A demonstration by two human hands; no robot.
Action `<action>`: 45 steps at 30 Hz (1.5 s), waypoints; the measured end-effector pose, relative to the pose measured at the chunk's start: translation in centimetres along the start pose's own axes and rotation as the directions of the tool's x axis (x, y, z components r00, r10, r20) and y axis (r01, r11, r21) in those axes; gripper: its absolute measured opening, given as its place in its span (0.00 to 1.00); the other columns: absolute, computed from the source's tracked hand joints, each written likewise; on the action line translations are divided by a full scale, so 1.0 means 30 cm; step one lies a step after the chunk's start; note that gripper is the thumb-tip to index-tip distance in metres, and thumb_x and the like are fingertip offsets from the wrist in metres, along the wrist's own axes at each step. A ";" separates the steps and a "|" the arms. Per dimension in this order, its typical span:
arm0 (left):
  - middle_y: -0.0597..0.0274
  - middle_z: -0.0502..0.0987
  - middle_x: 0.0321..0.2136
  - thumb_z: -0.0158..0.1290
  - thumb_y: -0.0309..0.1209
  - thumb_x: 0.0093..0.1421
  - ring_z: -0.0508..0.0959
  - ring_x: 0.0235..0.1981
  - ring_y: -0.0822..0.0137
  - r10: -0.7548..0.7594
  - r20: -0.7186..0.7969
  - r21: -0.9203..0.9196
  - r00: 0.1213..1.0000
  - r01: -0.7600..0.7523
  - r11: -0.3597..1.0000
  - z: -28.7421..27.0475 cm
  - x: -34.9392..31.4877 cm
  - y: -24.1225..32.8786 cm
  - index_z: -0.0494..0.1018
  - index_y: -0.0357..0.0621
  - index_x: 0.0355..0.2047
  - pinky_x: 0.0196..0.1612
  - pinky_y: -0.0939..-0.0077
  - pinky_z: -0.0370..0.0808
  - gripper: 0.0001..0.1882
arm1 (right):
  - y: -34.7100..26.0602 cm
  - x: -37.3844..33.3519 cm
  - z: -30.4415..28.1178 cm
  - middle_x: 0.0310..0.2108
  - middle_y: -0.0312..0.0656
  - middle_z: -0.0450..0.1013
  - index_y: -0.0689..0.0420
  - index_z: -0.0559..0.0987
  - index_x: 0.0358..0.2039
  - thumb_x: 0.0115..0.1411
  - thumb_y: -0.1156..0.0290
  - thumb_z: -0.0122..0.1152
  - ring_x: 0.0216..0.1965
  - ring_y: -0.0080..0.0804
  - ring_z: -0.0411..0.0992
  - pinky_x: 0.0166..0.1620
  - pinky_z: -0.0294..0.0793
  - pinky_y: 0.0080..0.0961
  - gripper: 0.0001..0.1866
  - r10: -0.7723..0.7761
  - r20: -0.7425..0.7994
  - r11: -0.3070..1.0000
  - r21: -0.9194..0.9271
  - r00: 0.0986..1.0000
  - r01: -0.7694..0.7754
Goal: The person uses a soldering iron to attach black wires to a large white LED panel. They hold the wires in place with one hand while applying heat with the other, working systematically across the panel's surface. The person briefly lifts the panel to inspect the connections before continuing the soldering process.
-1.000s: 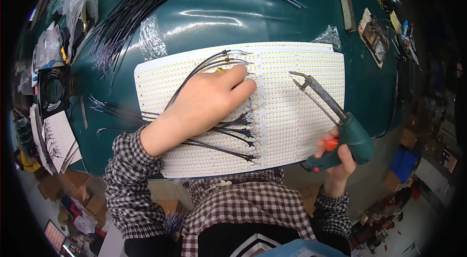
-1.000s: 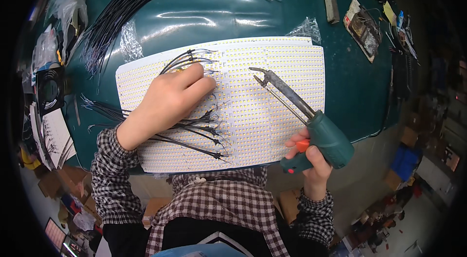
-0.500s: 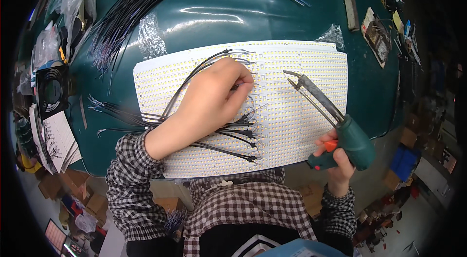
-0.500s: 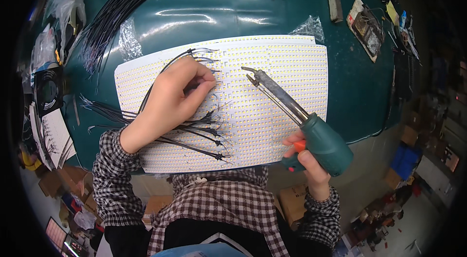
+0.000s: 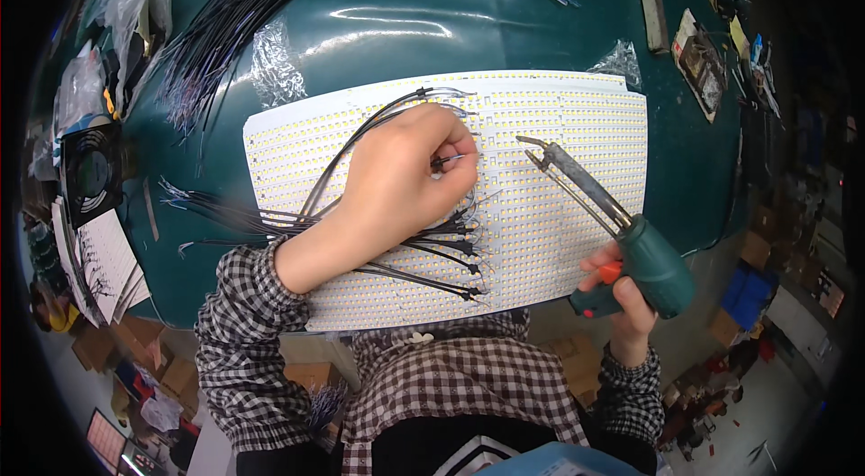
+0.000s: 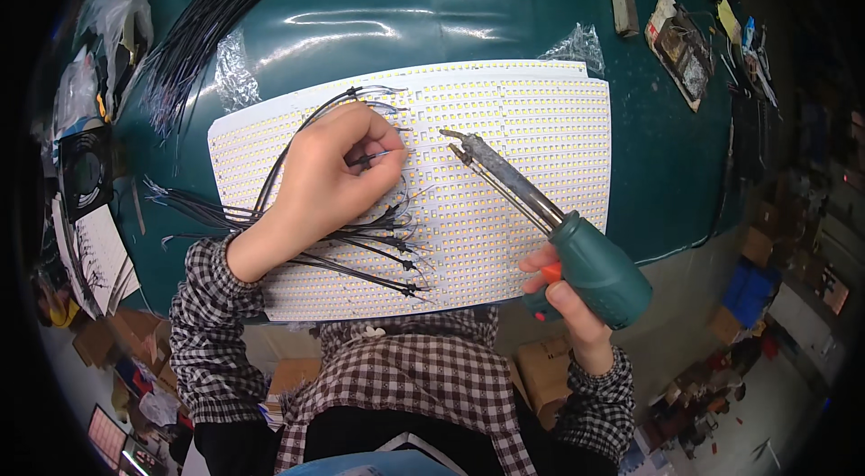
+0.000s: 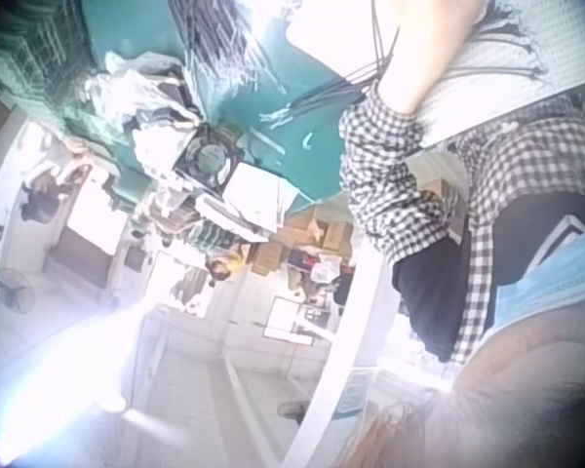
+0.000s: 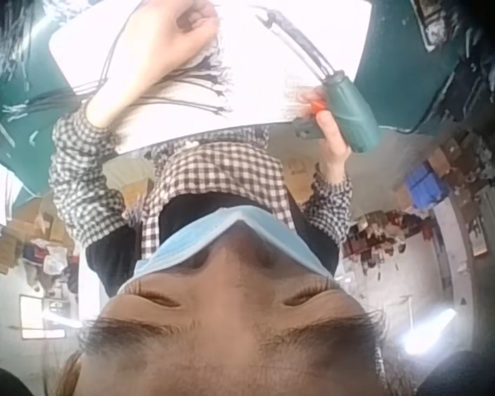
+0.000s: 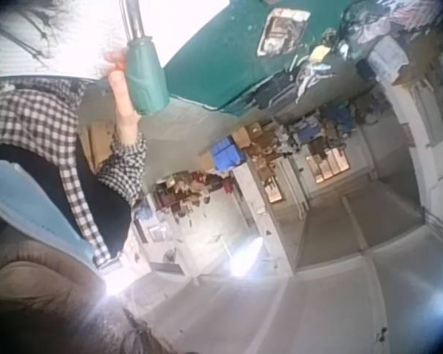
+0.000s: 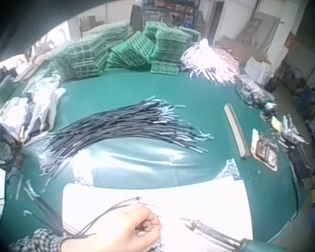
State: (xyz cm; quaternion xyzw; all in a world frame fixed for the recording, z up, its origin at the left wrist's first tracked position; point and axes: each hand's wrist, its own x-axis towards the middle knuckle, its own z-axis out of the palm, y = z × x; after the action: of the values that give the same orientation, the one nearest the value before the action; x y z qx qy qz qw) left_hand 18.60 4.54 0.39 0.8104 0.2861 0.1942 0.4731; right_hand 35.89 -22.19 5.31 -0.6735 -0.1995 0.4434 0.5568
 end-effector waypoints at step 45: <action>0.61 0.76 0.27 0.63 0.18 0.54 0.81 0.25 0.67 0.129 -0.025 0.110 0.991 -0.126 0.986 0.021 -0.035 0.005 0.75 0.40 0.31 0.28 0.74 0.78 0.08 | -0.014 -0.006 0.037 0.30 0.39 0.82 0.59 0.86 0.35 0.48 0.73 0.77 0.30 0.34 0.80 0.35 0.80 0.29 0.12 -0.158 0.128 0.851 -0.485 0.979 0.201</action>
State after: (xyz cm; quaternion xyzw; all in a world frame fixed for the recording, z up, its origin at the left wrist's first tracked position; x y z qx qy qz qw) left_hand 18.21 3.40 0.17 0.8482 0.2514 0.2211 0.4104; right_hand 34.97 -21.55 5.78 -0.7529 -0.3917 0.3510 0.3956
